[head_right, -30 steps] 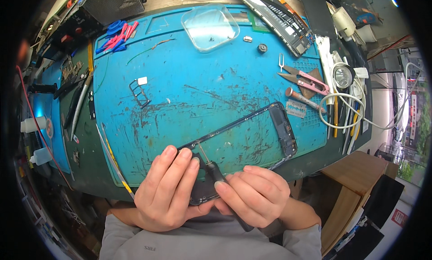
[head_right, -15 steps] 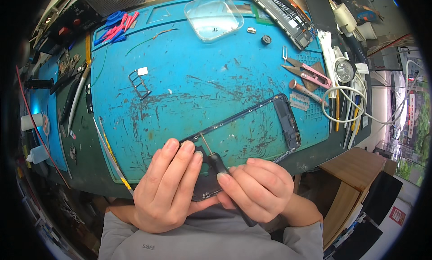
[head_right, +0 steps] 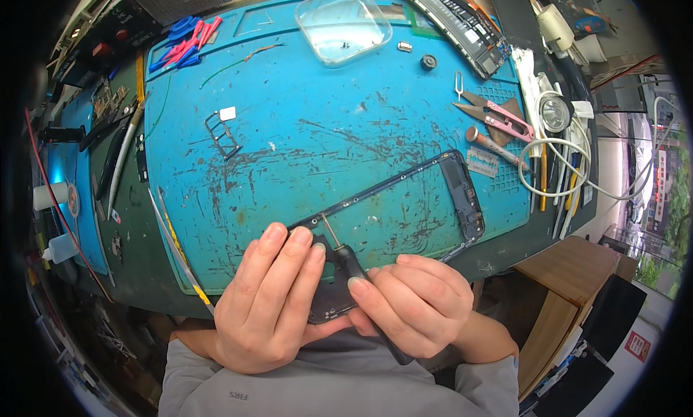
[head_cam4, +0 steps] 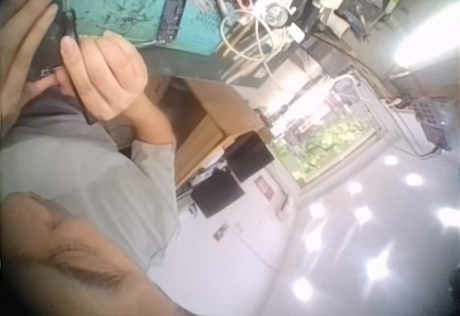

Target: The person uses a screwdriver to remove screws from a smartphone frame and then uses tweezers to lift and remove small internal components. The work is performed on a cluttered blue workbench with various tools and parts visible.

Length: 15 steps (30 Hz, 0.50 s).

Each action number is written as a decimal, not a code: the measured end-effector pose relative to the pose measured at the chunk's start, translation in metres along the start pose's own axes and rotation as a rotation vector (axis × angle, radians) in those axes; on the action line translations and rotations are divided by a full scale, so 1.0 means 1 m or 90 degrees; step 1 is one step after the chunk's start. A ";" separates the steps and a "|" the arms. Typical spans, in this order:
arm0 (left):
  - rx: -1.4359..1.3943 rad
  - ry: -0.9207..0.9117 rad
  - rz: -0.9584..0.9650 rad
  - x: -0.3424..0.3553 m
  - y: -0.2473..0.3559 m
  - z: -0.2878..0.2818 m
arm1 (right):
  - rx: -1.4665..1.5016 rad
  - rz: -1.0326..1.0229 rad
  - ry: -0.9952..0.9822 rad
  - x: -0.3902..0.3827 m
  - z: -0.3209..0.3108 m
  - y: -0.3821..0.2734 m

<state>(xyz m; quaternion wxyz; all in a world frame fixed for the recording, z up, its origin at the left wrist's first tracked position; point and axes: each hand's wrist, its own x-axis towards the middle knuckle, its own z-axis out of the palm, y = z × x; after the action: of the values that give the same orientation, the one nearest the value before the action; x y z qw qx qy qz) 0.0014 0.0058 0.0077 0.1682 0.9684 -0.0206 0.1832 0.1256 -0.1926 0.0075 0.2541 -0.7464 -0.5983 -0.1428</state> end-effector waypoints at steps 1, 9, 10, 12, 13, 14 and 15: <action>0.001 -0.002 0.000 0.000 0.000 0.000 | 0.000 0.002 0.000 0.000 0.000 0.000; -0.002 0.001 -0.006 0.000 0.001 0.000 | -0.001 0.001 0.000 0.000 0.000 0.000; -0.003 0.000 -0.004 0.000 0.001 0.000 | -0.001 0.003 -0.002 0.000 0.000 -0.001; -0.005 -0.003 -0.002 0.001 0.000 -0.001 | 0.000 0.004 -0.006 0.000 -0.001 -0.001; -0.006 -0.002 -0.003 0.000 0.000 -0.001 | 0.000 0.004 -0.009 0.001 -0.001 -0.001; -0.006 0.000 -0.003 0.000 0.000 0.000 | 0.001 0.004 -0.011 0.001 -0.001 -0.001; -0.007 0.001 -0.004 0.000 0.000 0.000 | 0.001 0.004 -0.011 0.001 -0.001 0.000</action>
<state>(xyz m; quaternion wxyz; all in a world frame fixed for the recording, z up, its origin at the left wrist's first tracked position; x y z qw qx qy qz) 0.0016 0.0055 0.0081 0.1739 0.9673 -0.0183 0.1835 0.1255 -0.1925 0.0094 0.2496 -0.7491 -0.5986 -0.1349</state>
